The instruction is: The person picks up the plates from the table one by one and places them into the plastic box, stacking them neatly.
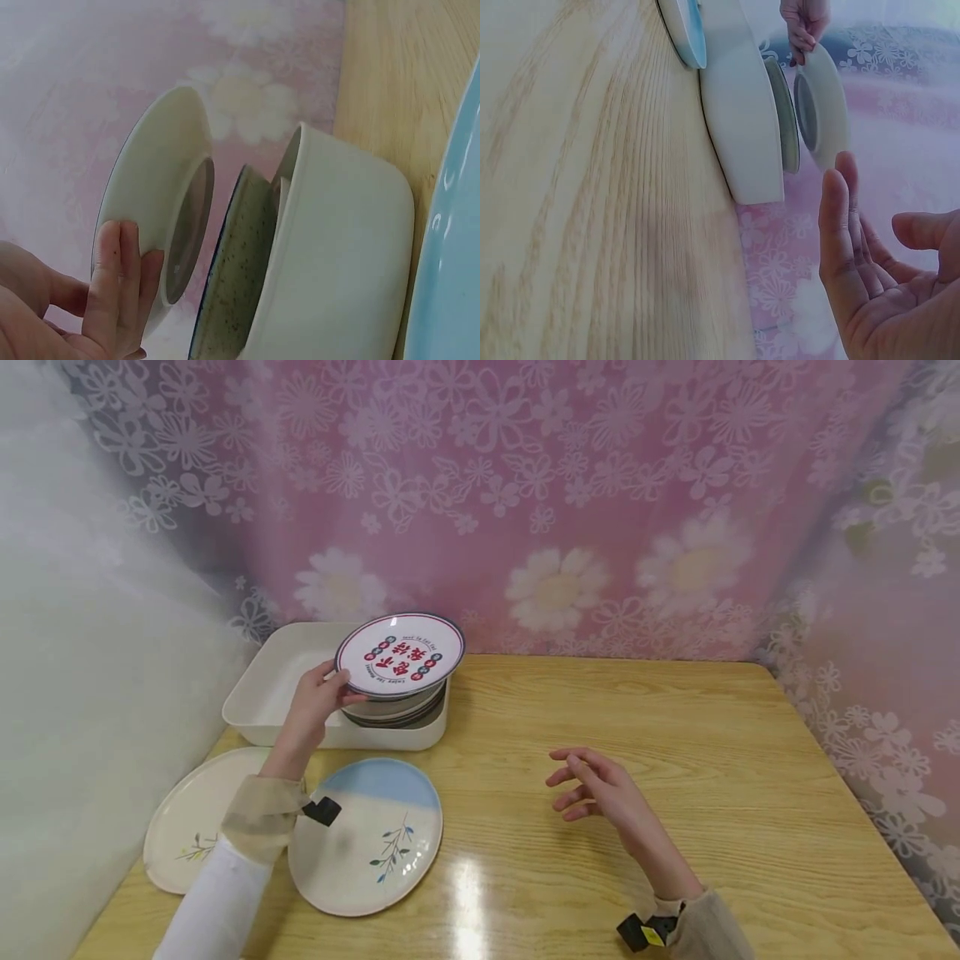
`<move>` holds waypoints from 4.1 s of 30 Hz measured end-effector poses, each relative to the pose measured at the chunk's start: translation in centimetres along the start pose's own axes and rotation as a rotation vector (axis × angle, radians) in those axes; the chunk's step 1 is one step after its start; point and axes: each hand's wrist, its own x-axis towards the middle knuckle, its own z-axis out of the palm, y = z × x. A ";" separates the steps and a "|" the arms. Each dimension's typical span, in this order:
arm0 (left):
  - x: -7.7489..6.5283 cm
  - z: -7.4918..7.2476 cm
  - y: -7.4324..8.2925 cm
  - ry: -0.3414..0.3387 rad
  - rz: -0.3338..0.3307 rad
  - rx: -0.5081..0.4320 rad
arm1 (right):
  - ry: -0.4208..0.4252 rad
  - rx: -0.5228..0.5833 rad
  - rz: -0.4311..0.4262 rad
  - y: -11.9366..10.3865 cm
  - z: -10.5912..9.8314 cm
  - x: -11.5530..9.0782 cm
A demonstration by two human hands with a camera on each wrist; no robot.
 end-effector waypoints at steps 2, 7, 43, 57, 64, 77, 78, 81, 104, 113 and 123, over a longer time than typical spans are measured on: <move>0.2 -0.3 -0.3 0.011 -0.014 0.009 | -0.003 0.002 -0.005 0.0 0.0 0.0; 0.4 -1.0 -0.8 0.023 -0.032 0.037 | -0.007 0.008 -0.015 -0.1 0.1 -0.2; 2.5 -2.7 -3.5 0.014 -0.046 0.206 | -0.024 0.028 0.003 0.4 0.2 -0.4; 0.8 -4.0 -3.1 0.064 -0.026 0.213 | -0.031 0.034 -0.012 0.3 0.3 -0.4; -0.6 -4.4 -2.4 0.167 0.073 0.281 | -0.033 0.028 -0.004 0.1 0.6 -0.4; -2.4 -4.8 -3.9 -0.295 0.136 0.918 | -0.045 0.019 -0.018 0.0 0.9 -0.1; -2.4 -4.8 -4.1 -0.316 0.147 0.967 | -0.046 0.019 -0.018 0.0 1.0 -0.1; -2.7 -4.6 -4.8 -0.369 0.182 1.053 | -0.054 0.016 -0.016 0.1 1.1 0.0; -2.4 -4.0 -7.4 -0.407 0.233 1.188 | -0.243 0.027 0.057 1.9 3.3 0.2; -3.0 -4.1 -6.9 -0.393 0.246 1.214 | -0.250 0.035 0.071 1.8 3.5 0.1; -3.0 -4.1 -6.9 -0.417 0.312 1.157 | -0.248 0.034 0.064 1.6 3.5 -0.1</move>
